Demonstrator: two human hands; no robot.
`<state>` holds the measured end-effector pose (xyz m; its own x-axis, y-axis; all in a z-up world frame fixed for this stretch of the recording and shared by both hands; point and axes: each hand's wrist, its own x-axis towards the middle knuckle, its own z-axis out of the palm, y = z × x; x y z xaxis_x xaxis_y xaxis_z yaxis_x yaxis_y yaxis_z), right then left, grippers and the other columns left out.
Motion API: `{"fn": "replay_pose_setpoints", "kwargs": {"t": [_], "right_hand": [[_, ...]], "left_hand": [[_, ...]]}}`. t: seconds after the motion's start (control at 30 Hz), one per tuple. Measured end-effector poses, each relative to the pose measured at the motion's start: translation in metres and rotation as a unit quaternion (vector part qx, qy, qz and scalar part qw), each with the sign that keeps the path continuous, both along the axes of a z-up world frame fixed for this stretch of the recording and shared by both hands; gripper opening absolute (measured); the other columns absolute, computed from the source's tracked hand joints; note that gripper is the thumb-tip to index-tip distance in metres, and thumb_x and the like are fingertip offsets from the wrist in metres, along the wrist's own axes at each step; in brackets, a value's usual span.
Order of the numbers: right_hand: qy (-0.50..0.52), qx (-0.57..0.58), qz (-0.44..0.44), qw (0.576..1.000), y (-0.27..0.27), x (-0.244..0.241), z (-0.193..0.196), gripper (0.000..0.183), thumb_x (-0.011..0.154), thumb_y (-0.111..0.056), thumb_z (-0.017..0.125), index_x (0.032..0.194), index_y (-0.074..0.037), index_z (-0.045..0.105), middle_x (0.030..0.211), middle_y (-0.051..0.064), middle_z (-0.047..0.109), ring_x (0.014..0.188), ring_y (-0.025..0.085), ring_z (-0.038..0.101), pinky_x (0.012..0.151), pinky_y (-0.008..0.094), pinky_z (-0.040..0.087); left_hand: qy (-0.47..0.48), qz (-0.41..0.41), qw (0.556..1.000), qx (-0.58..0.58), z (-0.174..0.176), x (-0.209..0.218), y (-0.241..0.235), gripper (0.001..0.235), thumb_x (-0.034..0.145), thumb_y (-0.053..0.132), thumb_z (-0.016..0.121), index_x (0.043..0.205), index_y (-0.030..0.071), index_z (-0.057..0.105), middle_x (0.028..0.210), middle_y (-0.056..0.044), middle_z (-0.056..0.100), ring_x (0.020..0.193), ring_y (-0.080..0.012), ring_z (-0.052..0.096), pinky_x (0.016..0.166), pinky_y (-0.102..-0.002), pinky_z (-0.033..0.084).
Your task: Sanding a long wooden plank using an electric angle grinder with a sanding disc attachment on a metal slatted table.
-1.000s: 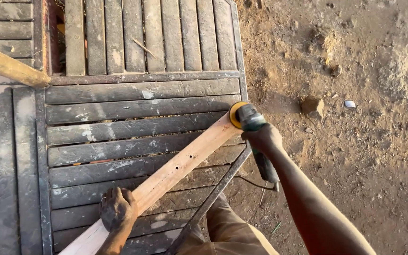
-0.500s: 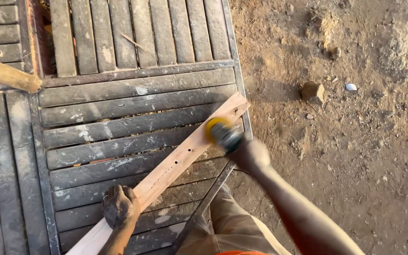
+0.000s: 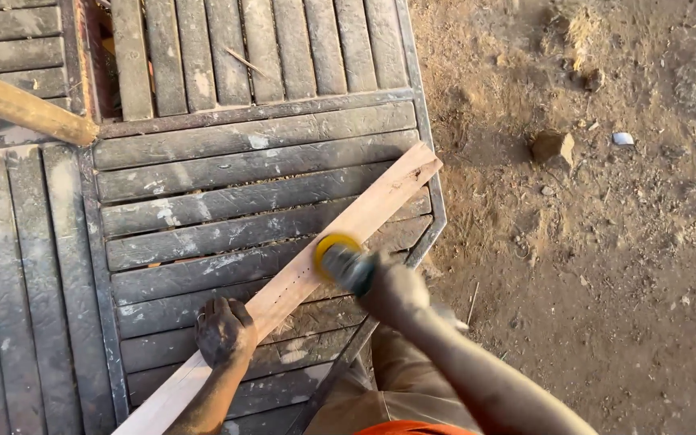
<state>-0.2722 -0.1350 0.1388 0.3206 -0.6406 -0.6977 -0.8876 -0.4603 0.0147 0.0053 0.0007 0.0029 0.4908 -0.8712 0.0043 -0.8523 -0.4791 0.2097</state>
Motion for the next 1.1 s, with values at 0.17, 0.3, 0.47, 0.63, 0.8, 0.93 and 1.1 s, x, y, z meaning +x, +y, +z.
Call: {"fn": "replay_pose_setpoints", "kwargs": {"t": [0.17,0.3,0.47,0.63,0.8,0.93,1.1], "right_hand": [[-0.088,0.085,-0.234,0.965,0.014,0.007,-0.004,0.047,0.096,-0.032,0.059,0.13,-0.008,0.038,0.093,0.004,0.069,0.076,0.022,0.07,0.067,0.039,0.059],[-0.002,-0.015,-0.272,0.962,-0.028,-0.041,-0.016,0.056,0.101,-0.049,0.038,0.132,-0.003,0.046,0.101,0.017,0.073,0.078,0.032,0.077,0.062,0.045,0.062],[-0.026,-0.084,-0.447,0.89,-0.067,-0.078,0.006,0.064,0.08,-0.045,0.082,0.123,-0.006,0.054,0.106,0.015,0.074,0.092,0.031,0.075,0.081,0.044,0.063],[-0.002,-0.023,-0.337,0.941,-0.023,-0.033,0.007,0.088,0.09,-0.054,0.057,0.148,0.006,0.029,0.111,0.021,0.072,0.094,0.036,0.076,0.077,0.048,0.062],[-0.124,0.124,-0.267,0.947,0.009,0.037,0.039,0.054,0.088,-0.017,0.073,0.132,-0.011,0.044,0.111,0.009,0.071,0.092,0.027,0.072,0.077,0.042,0.062],[-0.055,0.046,-0.161,0.984,-0.043,0.004,-0.005,0.042,0.101,-0.038,0.044,0.131,-0.009,0.042,0.09,0.01,0.069,0.073,0.028,0.071,0.056,0.043,0.059],[-0.085,-0.084,-0.506,0.854,-0.144,-0.069,0.045,0.032,0.077,-0.03,0.084,0.104,-0.017,0.074,0.093,0.003,0.078,0.081,0.018,0.073,0.068,0.034,0.058]], "left_hand": [[0.013,-0.001,1.0,-0.014,0.002,-0.003,-0.003,0.029,0.1,0.019,0.048,0.082,0.002,0.063,0.087,-0.017,0.068,0.087,-0.0395,0.063,0.076,-0.052,0.05],[-0.017,-0.001,1.0,-0.01,0.002,-0.002,0.0,0.023,0.096,0.017,0.055,0.081,0.004,0.066,0.087,-0.014,0.072,0.086,-0.0348,0.066,0.077,-0.046,0.051],[0.006,0.022,0.999,0.039,0.0,0.0,0.002,0.022,0.095,0.021,0.056,0.088,0.004,0.068,0.095,-0.015,0.072,0.095,-0.0349,0.065,0.085,-0.046,0.052],[-0.002,0.012,1.0,0.015,0.011,-0.002,0.0,0.023,0.097,0.017,0.054,0.084,0.004,0.068,0.091,-0.015,0.073,0.089,-0.0344,0.066,0.08,-0.046,0.052],[0.036,0.039,0.996,0.071,0.004,0.0,-0.002,0.016,0.082,0.012,0.056,0.094,0.01,0.067,0.101,-0.012,0.073,0.099,-0.0357,0.067,0.084,-0.048,0.053],[-0.018,0.02,0.999,0.026,-0.01,0.001,0.006,0.017,0.09,0.02,0.058,0.086,0.008,0.07,0.096,-0.013,0.074,0.095,-0.0342,0.066,0.085,-0.045,0.051],[-0.007,0.035,0.997,0.07,0.001,-0.002,-0.002,0.025,0.096,0.024,0.054,0.093,0.006,0.071,0.099,-0.014,0.074,0.098,-0.0341,0.066,0.086,-0.044,0.053]]}}
